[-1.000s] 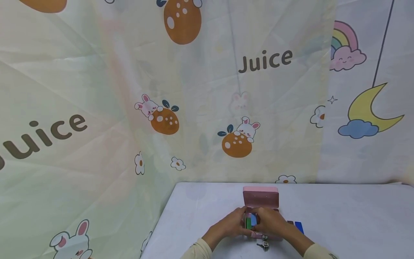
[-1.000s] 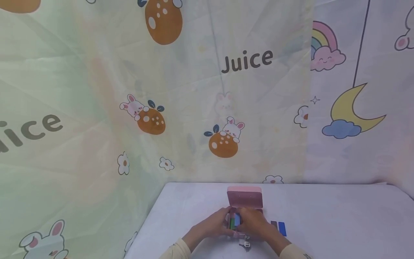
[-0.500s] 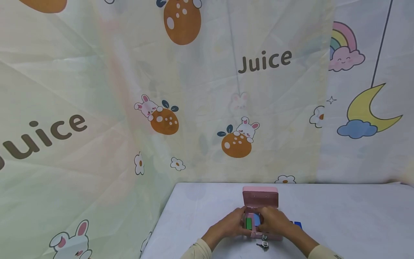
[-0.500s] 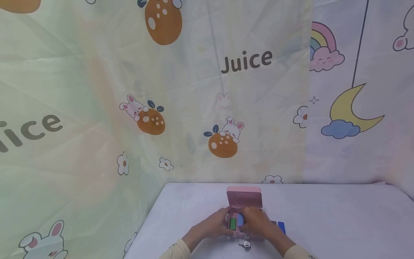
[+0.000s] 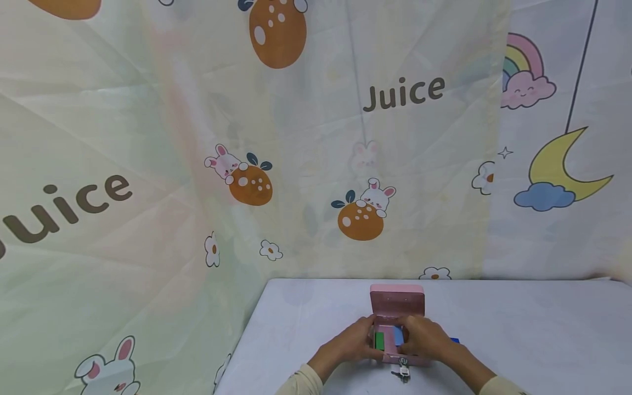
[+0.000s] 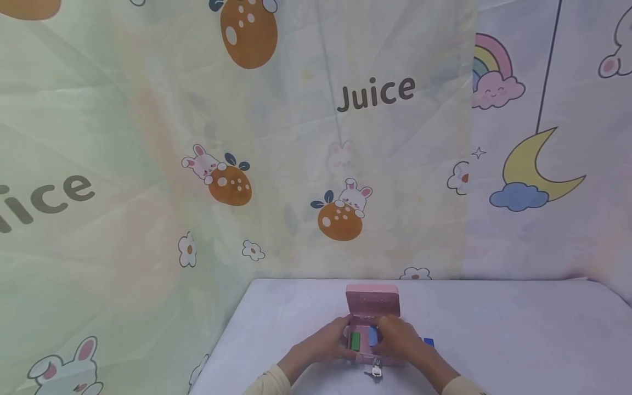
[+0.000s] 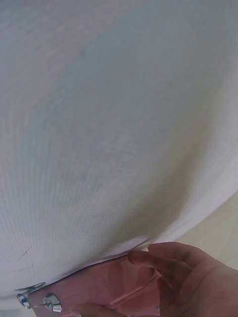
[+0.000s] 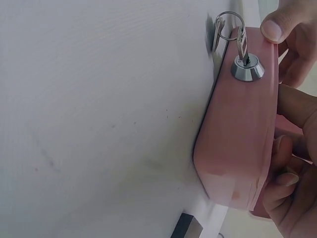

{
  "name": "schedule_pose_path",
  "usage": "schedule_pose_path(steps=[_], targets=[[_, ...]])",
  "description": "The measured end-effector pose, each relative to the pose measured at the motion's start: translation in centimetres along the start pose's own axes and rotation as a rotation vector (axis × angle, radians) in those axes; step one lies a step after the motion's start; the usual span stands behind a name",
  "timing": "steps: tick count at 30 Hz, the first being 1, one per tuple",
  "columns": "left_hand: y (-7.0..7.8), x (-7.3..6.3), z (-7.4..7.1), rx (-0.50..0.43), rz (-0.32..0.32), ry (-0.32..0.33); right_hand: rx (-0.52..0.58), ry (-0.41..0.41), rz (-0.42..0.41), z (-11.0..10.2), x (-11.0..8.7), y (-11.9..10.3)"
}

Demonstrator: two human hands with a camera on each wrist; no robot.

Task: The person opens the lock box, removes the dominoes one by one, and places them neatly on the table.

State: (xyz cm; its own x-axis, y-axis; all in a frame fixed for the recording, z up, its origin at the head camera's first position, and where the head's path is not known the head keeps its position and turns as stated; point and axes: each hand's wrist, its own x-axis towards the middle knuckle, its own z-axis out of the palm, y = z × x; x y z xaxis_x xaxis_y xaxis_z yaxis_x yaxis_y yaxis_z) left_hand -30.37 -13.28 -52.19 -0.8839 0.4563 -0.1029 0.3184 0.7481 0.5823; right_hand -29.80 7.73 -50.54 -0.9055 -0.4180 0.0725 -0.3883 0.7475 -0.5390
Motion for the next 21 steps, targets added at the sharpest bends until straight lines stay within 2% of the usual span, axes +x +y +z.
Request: schedule_pose_path(steps=[12, 21], targets=[[-0.16, 0.13, 0.2, -0.04, -0.011, -0.002, 0.019, 0.009, 0.031, -0.51, -0.4, 0.43], [0.0, -0.06, 0.07, -0.056, 0.016, 0.0, 0.019, 0.018, 0.053, -0.69, -0.63, 0.57]])
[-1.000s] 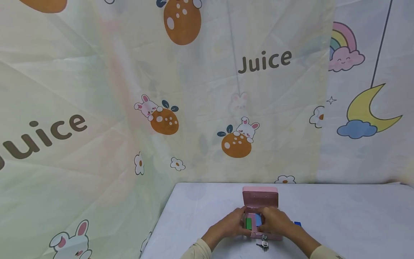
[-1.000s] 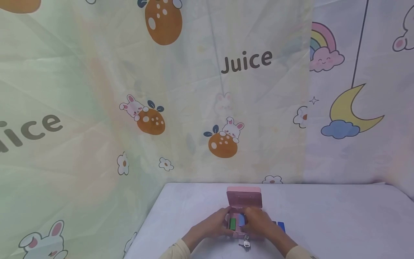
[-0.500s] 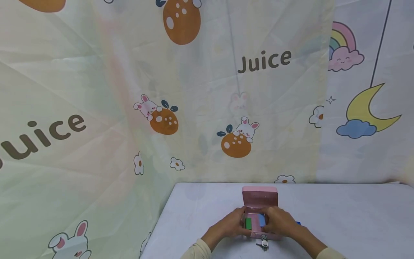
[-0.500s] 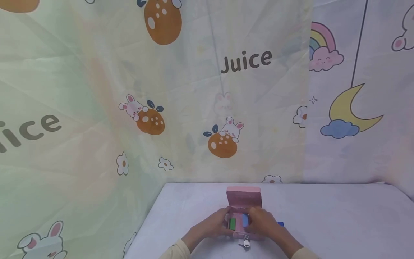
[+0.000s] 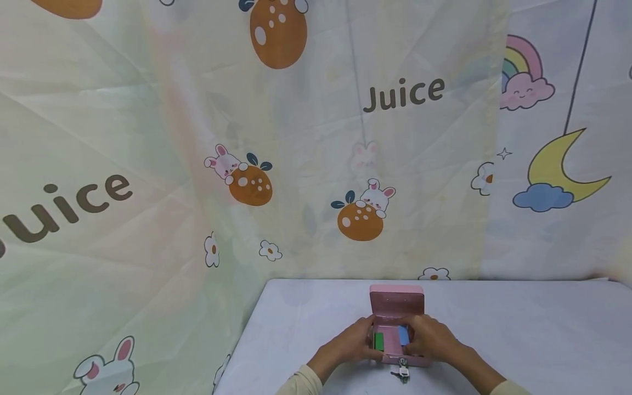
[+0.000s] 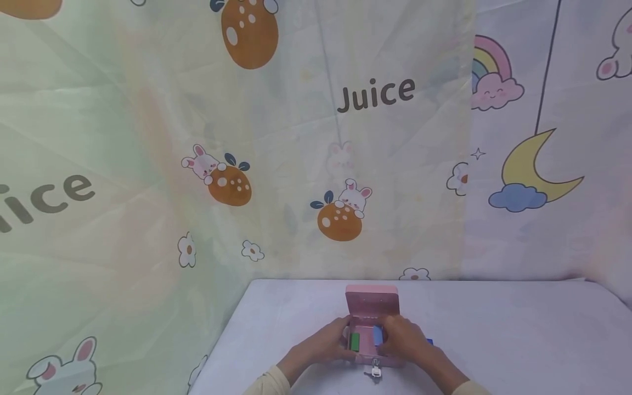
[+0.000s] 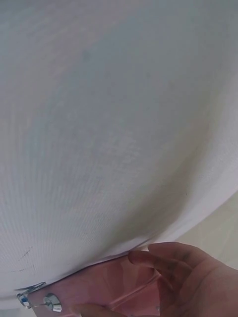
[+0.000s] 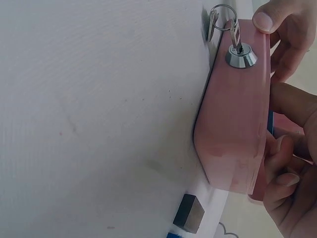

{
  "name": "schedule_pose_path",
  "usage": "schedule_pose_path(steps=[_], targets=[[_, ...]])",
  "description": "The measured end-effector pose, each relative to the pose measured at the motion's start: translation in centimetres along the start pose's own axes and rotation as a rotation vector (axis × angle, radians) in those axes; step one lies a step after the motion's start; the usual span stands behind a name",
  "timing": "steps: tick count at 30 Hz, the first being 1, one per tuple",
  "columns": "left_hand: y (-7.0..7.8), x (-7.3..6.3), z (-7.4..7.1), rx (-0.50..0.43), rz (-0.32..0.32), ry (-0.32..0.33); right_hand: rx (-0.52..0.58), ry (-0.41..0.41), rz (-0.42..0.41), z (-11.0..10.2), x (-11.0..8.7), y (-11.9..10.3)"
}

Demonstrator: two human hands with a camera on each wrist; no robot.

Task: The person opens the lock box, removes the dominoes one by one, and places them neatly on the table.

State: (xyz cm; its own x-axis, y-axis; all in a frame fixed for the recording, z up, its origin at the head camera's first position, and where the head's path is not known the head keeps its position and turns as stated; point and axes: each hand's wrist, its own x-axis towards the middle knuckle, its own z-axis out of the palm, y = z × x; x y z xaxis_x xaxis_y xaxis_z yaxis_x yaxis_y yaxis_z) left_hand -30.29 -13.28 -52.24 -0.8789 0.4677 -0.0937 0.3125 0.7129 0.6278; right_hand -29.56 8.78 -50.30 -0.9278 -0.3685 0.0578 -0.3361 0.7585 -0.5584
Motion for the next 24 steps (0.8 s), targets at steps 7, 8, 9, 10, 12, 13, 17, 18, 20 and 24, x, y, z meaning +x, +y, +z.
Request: schedule_pose_path(steps=[7, 8, 9, 10, 12, 13, 17, 18, 20, 24], targets=[[0.12, -0.06, 0.0, 0.0, -0.008, 0.0, -0.009, 0.001, 0.023, -0.14, -0.32, 0.46], [0.13, -0.06, 0.0, 0.001, -0.011, 0.0, -0.011, -0.001, 0.026, -0.16, -0.36, 0.51], [0.13, -0.06, 0.0, 0.0, -0.013, 0.0, -0.007, -0.002, 0.031, -0.17, -0.39, 0.56], [0.12, -0.07, 0.01, -0.002, -0.015, 0.001, -0.004, -0.004, 0.034, -0.2, -0.42, 0.59], [0.12, -0.08, 0.0, -0.002, -0.02, 0.0, 0.004, -0.007, 0.038, -0.28, -0.49, 0.59], [0.12, -0.09, -0.01, -0.001, -0.024, 0.0, 0.006, -0.007, 0.038, -0.31, -0.52, 0.6], [0.09, -0.12, -0.06, 0.005, -0.025, 0.003, 0.016, 0.003, 0.039, -0.47, -0.61, 0.67], [0.06, -0.12, -0.06, 0.006, -0.023, 0.005, 0.016, 0.005, 0.039, -0.51, -0.63, 0.69], [0.02, -0.13, -0.05, 0.006, -0.018, 0.009, 0.013, 0.011, 0.038, -0.6, -0.69, 0.77], [-0.03, -0.16, 0.05, 0.012, -0.023, 0.009, 0.005, 0.018, 0.044, -0.67, -0.84, 0.88]])
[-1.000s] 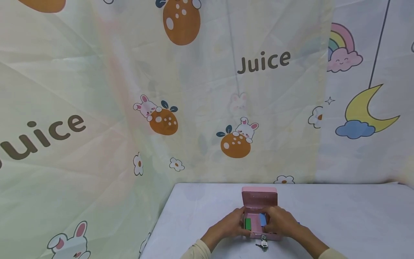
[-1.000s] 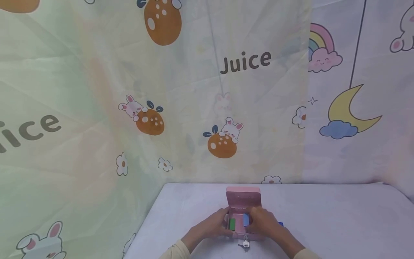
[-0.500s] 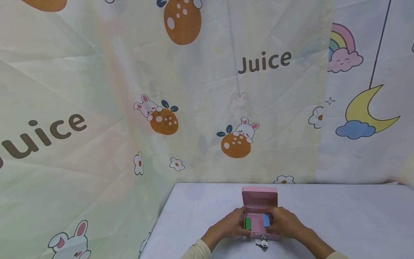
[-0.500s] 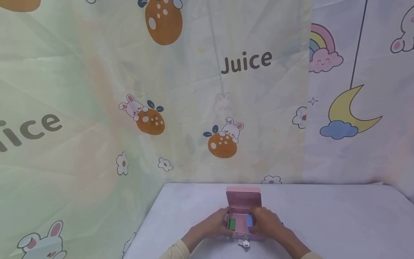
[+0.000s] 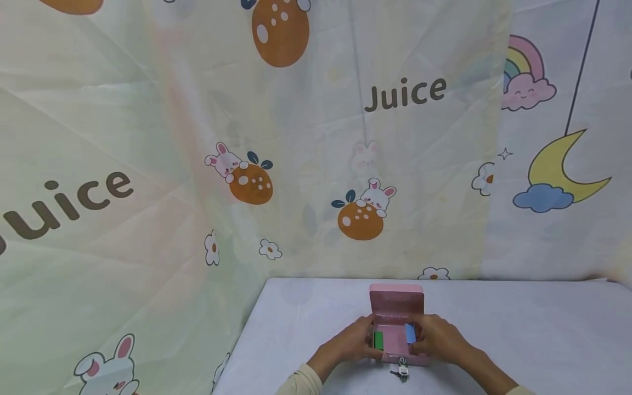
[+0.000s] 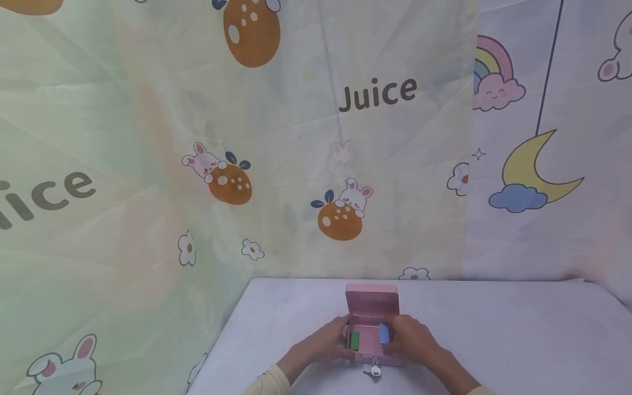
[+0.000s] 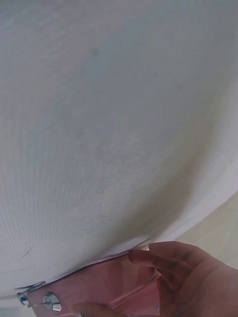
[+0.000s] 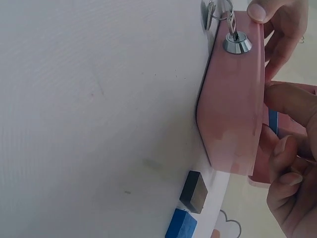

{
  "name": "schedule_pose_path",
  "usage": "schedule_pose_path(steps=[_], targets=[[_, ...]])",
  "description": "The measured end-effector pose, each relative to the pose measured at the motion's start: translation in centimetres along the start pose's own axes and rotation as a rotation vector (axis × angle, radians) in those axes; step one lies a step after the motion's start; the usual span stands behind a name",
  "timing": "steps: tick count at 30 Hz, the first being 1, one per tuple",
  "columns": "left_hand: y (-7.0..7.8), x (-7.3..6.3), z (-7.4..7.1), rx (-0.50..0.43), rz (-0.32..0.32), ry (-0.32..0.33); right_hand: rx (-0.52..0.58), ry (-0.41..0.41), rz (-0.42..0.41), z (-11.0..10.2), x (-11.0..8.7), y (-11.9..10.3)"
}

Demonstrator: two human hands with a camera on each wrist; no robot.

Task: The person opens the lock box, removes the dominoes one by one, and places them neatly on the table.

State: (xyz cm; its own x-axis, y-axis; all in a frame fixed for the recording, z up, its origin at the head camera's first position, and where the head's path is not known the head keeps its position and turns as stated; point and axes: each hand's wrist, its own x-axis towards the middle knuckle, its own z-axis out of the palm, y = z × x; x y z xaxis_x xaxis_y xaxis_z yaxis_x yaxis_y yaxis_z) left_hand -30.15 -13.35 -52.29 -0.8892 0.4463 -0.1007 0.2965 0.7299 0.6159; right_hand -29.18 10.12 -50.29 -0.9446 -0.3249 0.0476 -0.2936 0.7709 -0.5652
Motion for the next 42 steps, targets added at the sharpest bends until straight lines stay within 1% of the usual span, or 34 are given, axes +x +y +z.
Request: schedule_pose_path(steps=[9, 13, 18, 23, 28, 35, 42], targets=[[0.1, 0.1, 0.1, -0.005, -0.037, -0.006, -0.018, -0.024, 0.042, -0.6, -0.3, -0.3], [0.1, 0.2, 0.1, 0.001, -0.045, -0.006, -0.02, -0.036, 0.041, -1.0, -0.3, -0.2], [0.1, 0.1, 0.1, 0.009, -0.035, -0.001, -0.025, -0.043, 0.043, -1.2, -0.1, 0.2], [0.1, 0.1, 0.1, 0.011, -0.028, -0.001, -0.003, -0.052, 0.044, -1.3, 0.0, 0.7], [0.1, 0.1, 0.0, 0.017, -0.025, 0.005, 0.013, -0.042, 0.047, -1.5, 0.1, 1.2], [0.4, -0.1, -0.1, 0.015, -0.022, 0.003, 0.011, -0.046, 0.053, -1.8, -0.1, 1.4], [0.2, -0.1, 0.0, 0.006, -0.022, 0.005, 0.034, -0.052, 0.065, -2.0, -0.5, 1.8]])
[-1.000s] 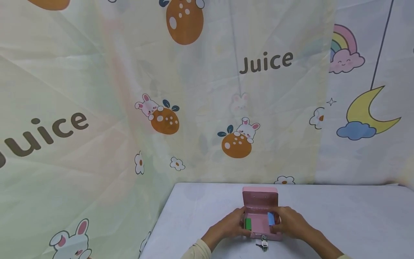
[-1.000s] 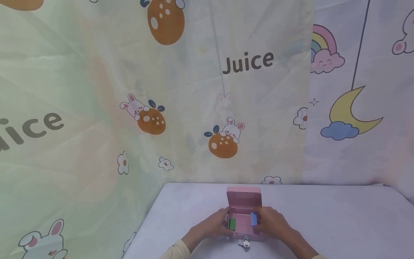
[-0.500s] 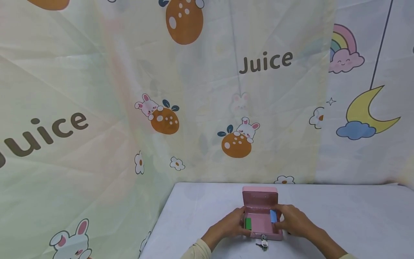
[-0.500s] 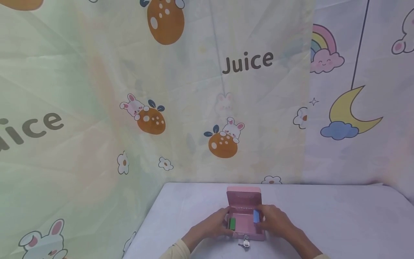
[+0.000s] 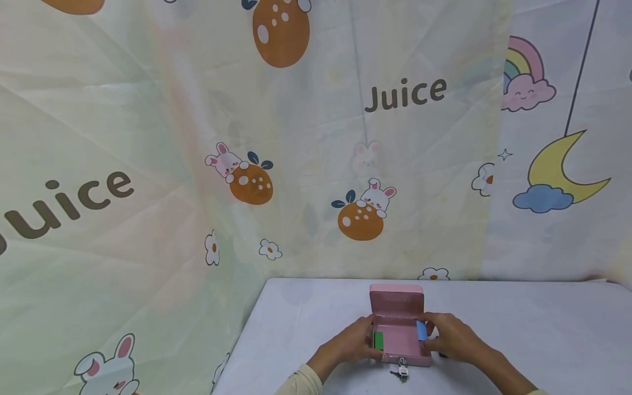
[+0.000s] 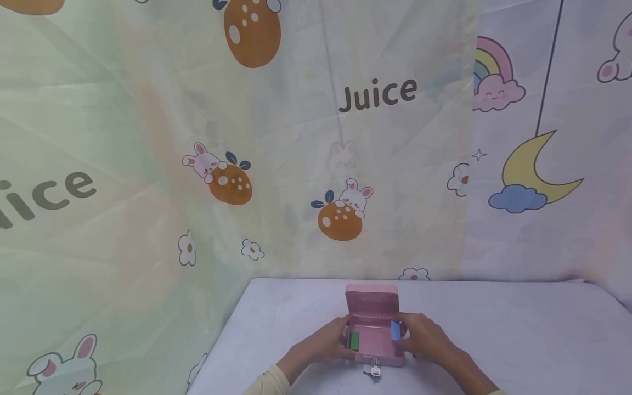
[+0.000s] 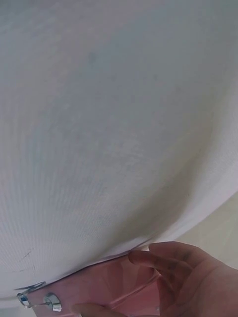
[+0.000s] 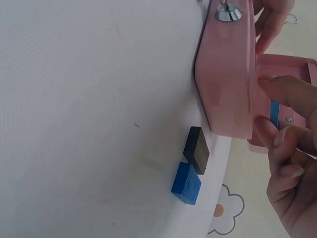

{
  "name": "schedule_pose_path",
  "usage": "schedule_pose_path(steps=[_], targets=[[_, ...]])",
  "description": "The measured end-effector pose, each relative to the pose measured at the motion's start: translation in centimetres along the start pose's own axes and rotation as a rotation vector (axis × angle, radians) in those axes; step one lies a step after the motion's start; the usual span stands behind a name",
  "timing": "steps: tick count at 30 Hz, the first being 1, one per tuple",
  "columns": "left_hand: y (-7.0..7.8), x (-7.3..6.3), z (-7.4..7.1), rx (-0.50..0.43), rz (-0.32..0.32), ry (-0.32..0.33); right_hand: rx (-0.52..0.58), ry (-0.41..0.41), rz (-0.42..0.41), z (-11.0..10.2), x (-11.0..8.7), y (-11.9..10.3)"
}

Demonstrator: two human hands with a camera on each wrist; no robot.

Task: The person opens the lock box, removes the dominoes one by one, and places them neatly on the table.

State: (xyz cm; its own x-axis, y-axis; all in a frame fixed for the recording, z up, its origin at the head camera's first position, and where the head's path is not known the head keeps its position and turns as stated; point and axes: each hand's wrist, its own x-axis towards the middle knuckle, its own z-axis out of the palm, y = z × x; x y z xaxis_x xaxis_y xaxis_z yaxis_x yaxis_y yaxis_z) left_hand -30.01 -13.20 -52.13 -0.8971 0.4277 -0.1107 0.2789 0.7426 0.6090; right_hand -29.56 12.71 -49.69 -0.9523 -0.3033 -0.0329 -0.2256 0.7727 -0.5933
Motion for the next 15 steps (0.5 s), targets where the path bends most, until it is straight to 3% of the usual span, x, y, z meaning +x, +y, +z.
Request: schedule_pose_path(steps=[15], targets=[[0.21, -0.22, -0.05, 0.003, -0.017, 0.006, -0.001, -0.004, 0.018, -0.66, -0.32, 0.83]])
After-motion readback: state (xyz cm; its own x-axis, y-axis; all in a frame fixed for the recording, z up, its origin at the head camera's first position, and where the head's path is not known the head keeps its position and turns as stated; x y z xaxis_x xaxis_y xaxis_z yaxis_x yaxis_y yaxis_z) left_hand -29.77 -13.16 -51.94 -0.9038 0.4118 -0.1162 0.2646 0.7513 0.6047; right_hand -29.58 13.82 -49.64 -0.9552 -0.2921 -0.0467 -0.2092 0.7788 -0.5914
